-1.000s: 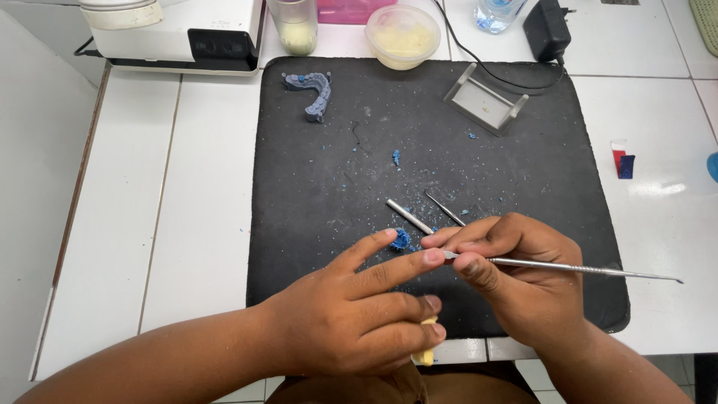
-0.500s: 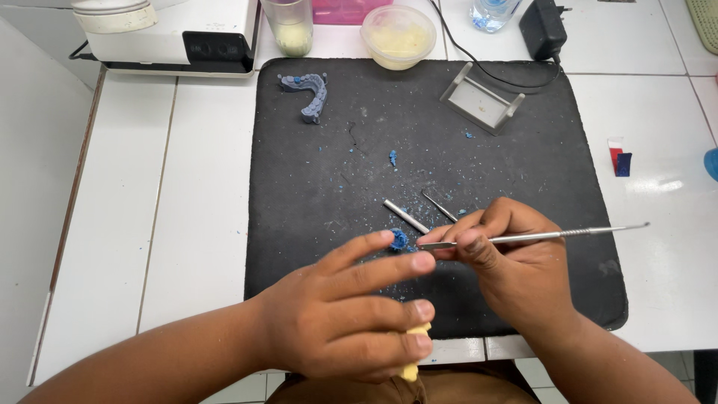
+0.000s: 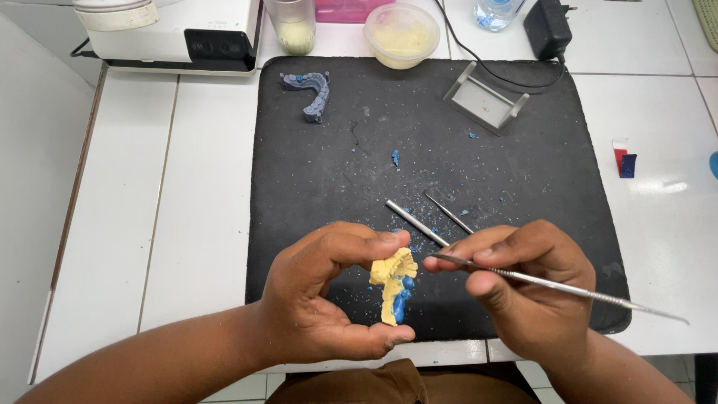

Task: The person uses a metal sculpting tool to apply and shape blue modeling material onto a yellow dental cast. They repeatedly smooth and refine the material along the inner surface of the cast, occasionally rotating the object to access different areas.

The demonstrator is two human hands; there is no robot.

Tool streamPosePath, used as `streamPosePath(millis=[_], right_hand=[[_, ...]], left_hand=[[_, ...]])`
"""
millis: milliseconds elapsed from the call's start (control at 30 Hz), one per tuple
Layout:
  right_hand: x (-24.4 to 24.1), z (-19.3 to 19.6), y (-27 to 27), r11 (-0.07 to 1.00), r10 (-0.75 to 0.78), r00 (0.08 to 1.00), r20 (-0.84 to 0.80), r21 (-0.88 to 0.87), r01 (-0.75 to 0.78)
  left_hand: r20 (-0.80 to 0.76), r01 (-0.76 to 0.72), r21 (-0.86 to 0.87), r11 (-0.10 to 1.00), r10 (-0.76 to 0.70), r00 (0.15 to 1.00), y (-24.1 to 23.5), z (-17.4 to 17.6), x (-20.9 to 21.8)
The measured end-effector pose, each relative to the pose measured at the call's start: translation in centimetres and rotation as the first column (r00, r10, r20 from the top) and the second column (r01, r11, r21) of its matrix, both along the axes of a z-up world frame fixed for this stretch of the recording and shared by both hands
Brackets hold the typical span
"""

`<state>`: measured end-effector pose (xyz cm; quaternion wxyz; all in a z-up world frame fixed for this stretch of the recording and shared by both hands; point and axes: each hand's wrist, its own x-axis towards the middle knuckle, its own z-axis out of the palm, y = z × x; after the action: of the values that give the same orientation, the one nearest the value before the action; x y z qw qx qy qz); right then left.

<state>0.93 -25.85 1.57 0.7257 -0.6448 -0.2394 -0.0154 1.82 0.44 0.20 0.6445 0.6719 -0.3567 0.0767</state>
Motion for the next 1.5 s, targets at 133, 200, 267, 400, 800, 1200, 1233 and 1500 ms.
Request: streamPosePath(millis=[133,200,267,400,800,1200,1233,1500], right_hand=[[-0.9,0.5,0.2,0.995,0.048,0.999,0.019,-0.088,-0.046],[-0.9,0.8,0.2,0.987,0.062,0.997,0.048,-0.149,-0.054],[-0.9,1.3,0.2,0.973,0.052,0.996,0.079,-0.227,-0.033],[-0.6,2.2,0.2,0.928,0.044,0.987,0.153,-0.373,0.017],[-0.2,2.7,0.7,0.895,0.100,0.973,0.209,-0.446,0.004],[-0.2,2.5,0.9,0.902,0.116,0.970,0.215,-0.432,-0.012],[-0.2,2.5,0.9,0.897,0.115,0.969,0.218,-0.442,-0.007],[-0.4,3.0,1.3,0.870,0.089,0.967,0.237,-0.492,0.041]], left_hand=[[0.055,-0.003,0.010,1.000,0.002,0.998,0.0,-0.1,-0.1],[0.048,0.005,0.001,1.000,-0.005,0.999,0.0,0.0,-0.2],[0.054,0.017,-0.001,1.000,-0.017,0.998,0.0,0.1,-0.3],[0.080,0.048,0.029,0.998,-0.050,0.996,0.2,0.0,-0.3],[0.152,0.070,0.066,0.995,-0.080,0.985,0.3,0.1,-0.1],[0.140,0.098,0.069,0.993,-0.107,0.984,0.4,-0.4,-0.3],[0.140,0.098,0.073,0.992,-0.108,0.984,0.4,-0.4,-0.3],[0.154,0.083,0.096,0.992,-0.097,0.983,0.4,-0.1,-0.4]])
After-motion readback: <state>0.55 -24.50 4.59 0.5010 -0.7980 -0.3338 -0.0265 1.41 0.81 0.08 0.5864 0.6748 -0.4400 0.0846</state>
